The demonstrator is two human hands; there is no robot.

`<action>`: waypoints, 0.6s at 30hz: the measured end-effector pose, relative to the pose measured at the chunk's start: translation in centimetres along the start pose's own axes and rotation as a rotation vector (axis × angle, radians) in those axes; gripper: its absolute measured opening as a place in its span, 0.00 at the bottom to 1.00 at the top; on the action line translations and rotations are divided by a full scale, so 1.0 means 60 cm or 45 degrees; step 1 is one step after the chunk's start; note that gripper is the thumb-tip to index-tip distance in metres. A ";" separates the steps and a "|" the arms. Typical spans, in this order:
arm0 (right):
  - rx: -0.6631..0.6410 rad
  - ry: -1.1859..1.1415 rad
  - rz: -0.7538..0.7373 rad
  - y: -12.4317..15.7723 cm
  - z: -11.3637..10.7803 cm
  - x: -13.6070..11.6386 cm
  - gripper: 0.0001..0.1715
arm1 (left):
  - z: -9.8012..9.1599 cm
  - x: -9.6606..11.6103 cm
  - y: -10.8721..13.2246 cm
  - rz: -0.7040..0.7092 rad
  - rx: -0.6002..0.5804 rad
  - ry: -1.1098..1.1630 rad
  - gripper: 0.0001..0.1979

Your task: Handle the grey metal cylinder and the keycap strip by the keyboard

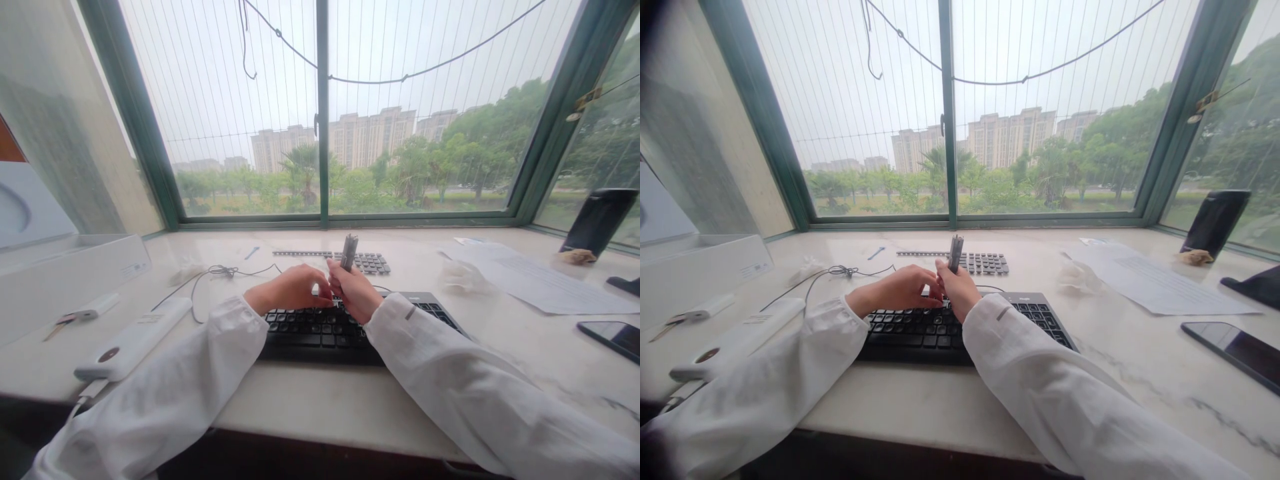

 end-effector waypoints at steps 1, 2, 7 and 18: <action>-0.002 0.009 0.000 0.000 0.000 0.000 0.23 | 0.000 0.000 0.000 -0.002 -0.001 -0.004 0.10; -0.004 0.020 0.000 0.001 0.000 -0.001 0.23 | 0.000 0.000 0.000 -0.005 -0.004 -0.011 0.10; -0.006 0.014 0.005 0.004 0.003 -0.004 0.23 | -0.001 0.002 0.000 -0.031 -0.015 -0.022 0.10; 0.008 -0.024 0.041 0.001 0.003 -0.008 0.21 | 0.001 -0.002 -0.004 -0.061 -0.043 -0.014 0.12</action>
Point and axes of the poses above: each hand's wrist, its own y-axis away from the middle knuckle, its own z-axis out of the palm, x = y × z, the point moved 1 cm from there along -y, towards the middle knuckle, and after that the axes turned 15 degrees about -x, right-handed, at the moved point
